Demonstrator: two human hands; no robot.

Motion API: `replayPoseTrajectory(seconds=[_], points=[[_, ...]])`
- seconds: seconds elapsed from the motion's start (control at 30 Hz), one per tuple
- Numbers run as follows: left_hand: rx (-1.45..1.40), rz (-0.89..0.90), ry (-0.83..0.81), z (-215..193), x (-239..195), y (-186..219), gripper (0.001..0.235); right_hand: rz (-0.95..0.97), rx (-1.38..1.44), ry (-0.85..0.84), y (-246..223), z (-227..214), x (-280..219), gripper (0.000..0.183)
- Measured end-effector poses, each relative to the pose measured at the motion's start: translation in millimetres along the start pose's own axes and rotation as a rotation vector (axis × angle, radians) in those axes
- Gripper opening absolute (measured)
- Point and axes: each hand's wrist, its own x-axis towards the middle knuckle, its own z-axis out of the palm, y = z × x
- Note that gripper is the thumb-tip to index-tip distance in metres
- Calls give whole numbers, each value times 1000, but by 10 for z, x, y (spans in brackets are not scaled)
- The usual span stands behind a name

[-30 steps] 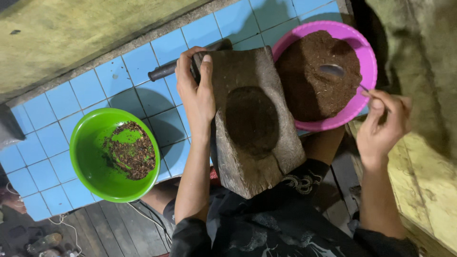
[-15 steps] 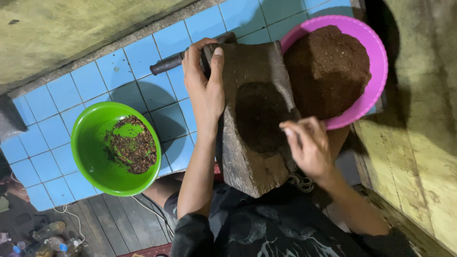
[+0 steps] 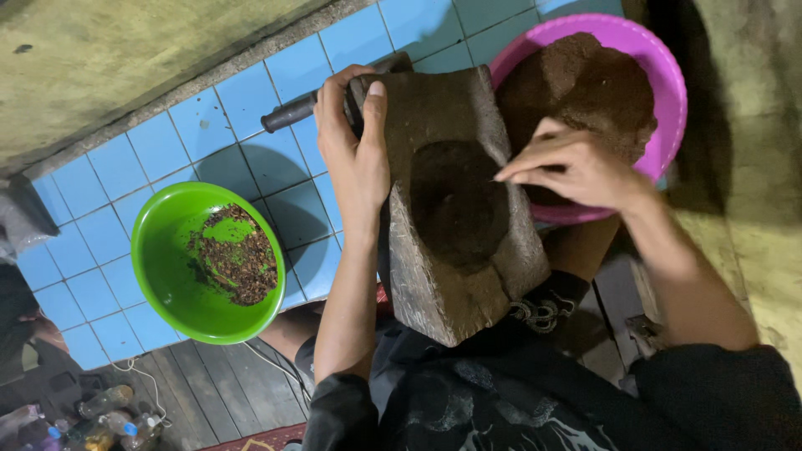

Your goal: The person uses a wooden pestle and mortar to grind dark seeds from a green bowl into a fine powder. They then use a spoon to transfer the ground powder into a pink bowl.

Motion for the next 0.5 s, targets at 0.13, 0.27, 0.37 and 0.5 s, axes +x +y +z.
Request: replayPoseTrajectory(seconds=[0.13, 0.27, 0.37, 0.5], points=[[2, 5, 2, 12, -1, 17, 27, 8, 32, -27, 49, -206, 123, 31], [25, 17, 4, 25, 4, 18, 27, -58, 90, -1, 132, 15, 365, 29], [24, 15, 7, 19, 14, 48, 27, -24, 60, -108, 77, -54, 345, 32], [14, -9, -6, 6, 6, 57, 30, 34, 21, -144, -75, -326, 133, 32]])
